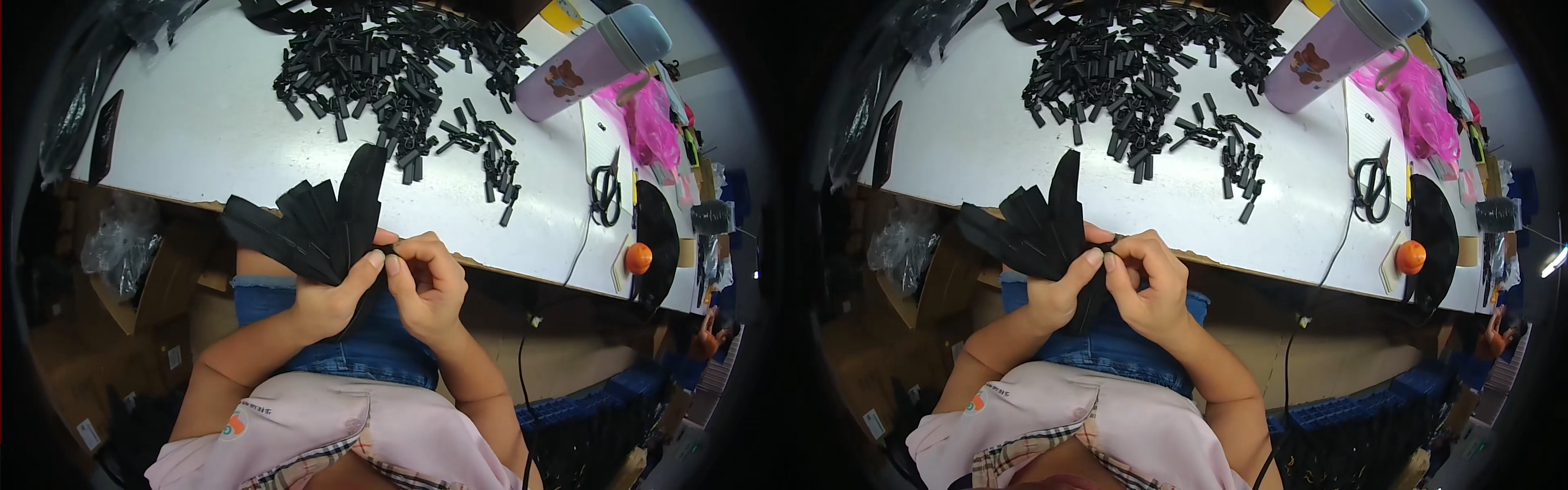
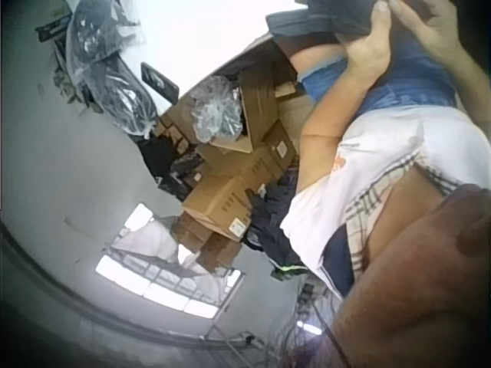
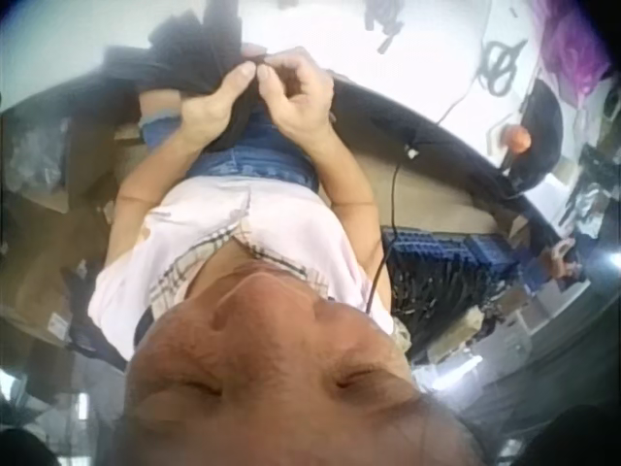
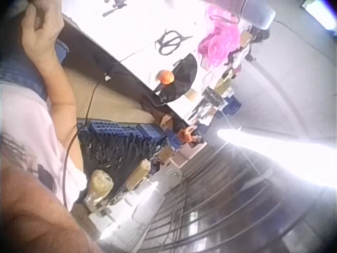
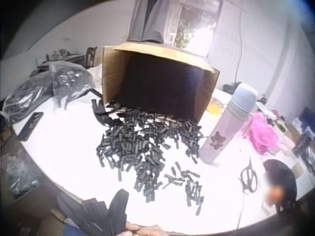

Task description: Attaching black plastic clips to fabric straps at a workbench.

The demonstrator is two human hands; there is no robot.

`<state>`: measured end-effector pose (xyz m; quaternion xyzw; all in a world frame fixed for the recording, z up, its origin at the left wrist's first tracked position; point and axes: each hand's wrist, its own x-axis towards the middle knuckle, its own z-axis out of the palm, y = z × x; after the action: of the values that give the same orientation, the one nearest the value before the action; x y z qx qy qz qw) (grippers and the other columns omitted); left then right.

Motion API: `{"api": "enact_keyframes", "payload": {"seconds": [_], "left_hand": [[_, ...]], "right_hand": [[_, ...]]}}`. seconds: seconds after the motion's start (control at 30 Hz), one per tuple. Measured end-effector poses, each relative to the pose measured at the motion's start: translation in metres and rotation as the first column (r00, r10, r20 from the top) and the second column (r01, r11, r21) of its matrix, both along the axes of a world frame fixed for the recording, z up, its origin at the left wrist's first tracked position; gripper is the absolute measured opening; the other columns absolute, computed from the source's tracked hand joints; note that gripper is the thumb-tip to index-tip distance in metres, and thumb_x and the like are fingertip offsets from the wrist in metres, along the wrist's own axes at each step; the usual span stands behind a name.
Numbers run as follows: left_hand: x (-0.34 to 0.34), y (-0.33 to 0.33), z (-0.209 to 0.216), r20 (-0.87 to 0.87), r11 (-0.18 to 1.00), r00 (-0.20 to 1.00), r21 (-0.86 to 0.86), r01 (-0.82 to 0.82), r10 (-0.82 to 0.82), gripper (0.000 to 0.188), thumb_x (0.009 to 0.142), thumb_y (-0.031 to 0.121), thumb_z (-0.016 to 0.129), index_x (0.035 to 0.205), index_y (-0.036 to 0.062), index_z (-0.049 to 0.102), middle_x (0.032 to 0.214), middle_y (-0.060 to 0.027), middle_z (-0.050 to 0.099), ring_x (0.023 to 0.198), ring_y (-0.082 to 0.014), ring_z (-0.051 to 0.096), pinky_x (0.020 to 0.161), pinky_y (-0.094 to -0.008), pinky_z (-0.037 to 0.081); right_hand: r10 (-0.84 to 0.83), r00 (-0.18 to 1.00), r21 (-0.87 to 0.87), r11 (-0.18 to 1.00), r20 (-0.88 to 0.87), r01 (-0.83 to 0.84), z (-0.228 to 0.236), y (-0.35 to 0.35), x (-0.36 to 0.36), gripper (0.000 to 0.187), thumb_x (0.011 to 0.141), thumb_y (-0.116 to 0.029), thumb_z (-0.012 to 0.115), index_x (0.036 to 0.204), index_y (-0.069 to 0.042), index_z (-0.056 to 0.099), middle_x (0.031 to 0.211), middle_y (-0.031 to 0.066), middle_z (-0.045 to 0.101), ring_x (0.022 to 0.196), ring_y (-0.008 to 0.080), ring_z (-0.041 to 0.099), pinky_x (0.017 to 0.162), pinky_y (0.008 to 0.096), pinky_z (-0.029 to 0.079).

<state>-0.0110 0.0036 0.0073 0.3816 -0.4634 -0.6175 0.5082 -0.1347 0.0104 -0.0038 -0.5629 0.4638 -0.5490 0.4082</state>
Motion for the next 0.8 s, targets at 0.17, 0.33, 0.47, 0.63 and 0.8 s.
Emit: {"api": "enact_keyframes", "payload": {"seconds": [0.17, 0.33, 0.47, 0.63, 0.8], "left_hand": [[0.004, 0.002, 0.004, 0.065, 0.999, 0.997, -0.001, 0.047, -0.047, 0.018, 0.079, 0.005, 0.047, 0.097, 0.0005, 0.046, 0.091, -0.0065, 0.05, 0.083, -0.0109, 0.049, 0.076, -0.0242, 0.04], [0.013, -0.003, 0.008, 0.194, 0.987, 0.97, -0.031, 0.156, -0.147, 0.017, 0.079, 0.007, 0.049, 0.095, 0.0018, 0.048, 0.089, -0.0049, 0.048, 0.082, -0.0113, 0.048, 0.075, -0.0234, 0.039], [0.012, -0.004, 0.005, 0.294, 0.969, 0.938, -0.102, 0.224, -0.186, 0.016, 0.079, 0.011, 0.05, 0.094, 0.003, 0.05, 0.086, -0.0037, 0.047, 0.072, -0.0101, 0.047, 0.066, -0.0212, 0.04], [0.019, -0.002, 0.01, 0.142, 0.961, 0.952, 0.102, 0.258, -0.271, 0.021, 0.083, 0.015, 0.048, 0.099, 0.0034, 0.052, 0.088, -0.0043, 0.052, 0.08, -0.0108, 0.049, 0.069, -0.0236, 0.041], [0.014, 0.0, 0.001, 0.257, 0.978, 0.956, -0.111, 0.175, -0.142, 0.012, 0.078, 0.008, 0.052, 0.09, 0.004, 0.049, 0.084, -0.0043, 0.046, 0.06, -0.007, 0.044, 0.053, -0.019, 0.039]], "right_hand": [[0.196, 0.978, 0.141, 0.969, 0.071, -0.204, 0.003, 0.0, -0.008, 0.007, 0.079, -0.006, 0.051, 0.076, 0.0, 0.049, 0.064, -0.0005, 0.046, 0.051, 0.0027, 0.038, 0.044, 0.0164, 0.03], [0.178, 0.893, 0.339, 0.88, 0.413, -0.332, 0.008, 0.003, -0.009, 0.01, 0.08, -0.009, 0.05, 0.077, 0.0, 0.048, 0.064, -0.0017, 0.045, 0.053, 0.002, 0.037, 0.046, 0.0155, 0.03], [0.18, 0.966, 0.138, 0.969, 0.187, -0.207, -0.002, 0.005, -0.011, 0.006, 0.078, -0.005, 0.051, 0.077, 0.001, 0.05, 0.063, 0.002, 0.047, 0.05, 0.0076, 0.04, 0.045, 0.0183, 0.033], [0.046, 0.979, -0.322, 0.94, -0.2, -0.11, -0.001, -0.003, -0.008, 0.008, 0.071, 0.002, 0.055, 0.078, 0.001, 0.051, 0.063, 0.0084, 0.049, 0.049, 0.0181, 0.047, 0.045, 0.0239, 0.038], [-0.043, 0.956, -0.427, 0.9, -0.291, -0.089, -0.003, -0.002, -0.009, 0.014, 0.068, 0.004, 0.056, 0.08, 0.0, 0.052, 0.065, 0.0094, 0.051, 0.052, 0.0192, 0.05, 0.044, 0.0255, 0.04]]}}
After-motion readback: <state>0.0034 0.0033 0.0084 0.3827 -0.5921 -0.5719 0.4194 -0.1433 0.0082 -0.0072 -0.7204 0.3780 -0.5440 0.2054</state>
